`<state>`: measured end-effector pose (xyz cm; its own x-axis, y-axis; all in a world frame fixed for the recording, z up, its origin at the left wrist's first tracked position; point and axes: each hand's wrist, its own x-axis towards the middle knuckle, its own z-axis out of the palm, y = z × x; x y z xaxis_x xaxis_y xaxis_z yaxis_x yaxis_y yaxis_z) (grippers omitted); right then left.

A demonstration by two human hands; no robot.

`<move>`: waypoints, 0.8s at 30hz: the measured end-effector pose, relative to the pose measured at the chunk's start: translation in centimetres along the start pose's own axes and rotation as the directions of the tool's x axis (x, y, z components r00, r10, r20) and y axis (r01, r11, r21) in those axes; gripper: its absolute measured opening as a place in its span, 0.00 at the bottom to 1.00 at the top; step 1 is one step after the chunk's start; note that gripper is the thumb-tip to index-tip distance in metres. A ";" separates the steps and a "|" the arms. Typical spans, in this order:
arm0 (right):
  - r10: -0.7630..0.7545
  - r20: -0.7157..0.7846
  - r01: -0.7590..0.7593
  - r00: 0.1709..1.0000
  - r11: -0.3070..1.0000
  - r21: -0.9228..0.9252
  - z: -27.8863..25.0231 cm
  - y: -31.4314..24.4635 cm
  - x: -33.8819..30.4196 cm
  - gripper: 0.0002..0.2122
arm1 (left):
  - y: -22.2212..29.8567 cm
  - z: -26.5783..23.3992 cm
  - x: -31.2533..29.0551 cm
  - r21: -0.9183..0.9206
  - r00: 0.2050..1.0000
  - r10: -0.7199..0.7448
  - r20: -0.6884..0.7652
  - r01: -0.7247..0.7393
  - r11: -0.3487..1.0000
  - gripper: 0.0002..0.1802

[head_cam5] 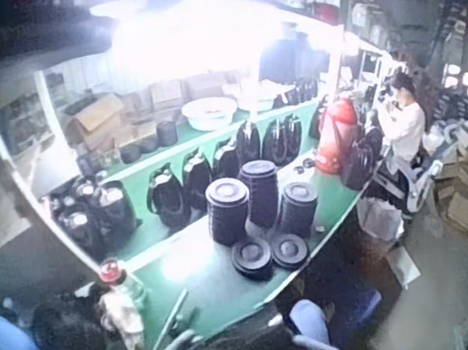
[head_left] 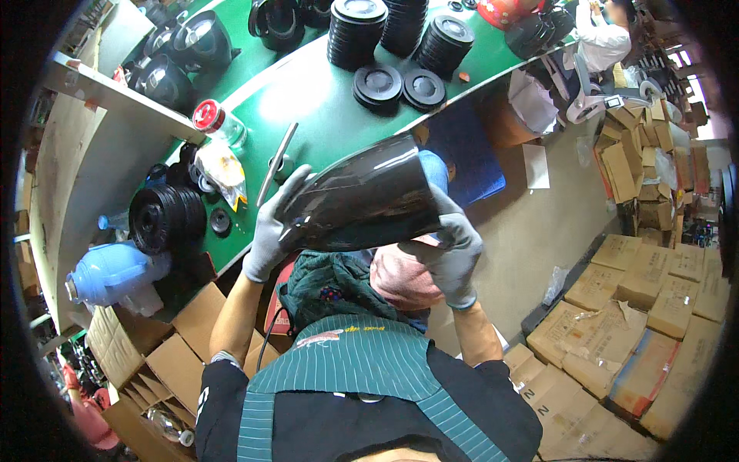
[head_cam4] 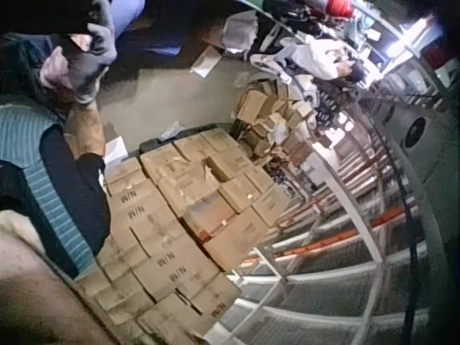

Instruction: The person assembles black kettles by inserting a metal rod into the base and securing a lid. They handle each kettle one at a time, place the assembled units on the table, and occasionally reach into a cardboard box to retrieve parts.

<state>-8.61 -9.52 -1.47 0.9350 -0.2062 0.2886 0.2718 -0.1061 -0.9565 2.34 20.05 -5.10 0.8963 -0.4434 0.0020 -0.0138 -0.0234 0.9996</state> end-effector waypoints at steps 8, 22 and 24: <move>0.092 -0.002 -0.092 0.996 0.996 0.008 3.8 0.8 0.2 0.21 | -1.9 0.2 2.3 0.030 0.964 0.053 -0.260 -0.047 0.998 0.26; 0.046 0.270 0.260 0.962 0.160 -0.952 3.6 24.5 27.3 0.59 | 4.1 -5.6 2.5 0.899 0.739 0.657 0.150 -0.378 0.220 0.19; 0.067 0.298 0.288 0.952 0.124 -0.950 4.3 26.1 27.8 0.56 | 5.1 -5.7 2.5 0.904 0.760 0.622 0.187 -0.381 0.193 0.19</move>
<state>25.48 -13.82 -18.56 0.9765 0.0860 0.1976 0.0866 -0.9962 0.0055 7.07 23.96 0.11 0.5895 -0.5195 0.6185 -0.7451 -0.6455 0.1679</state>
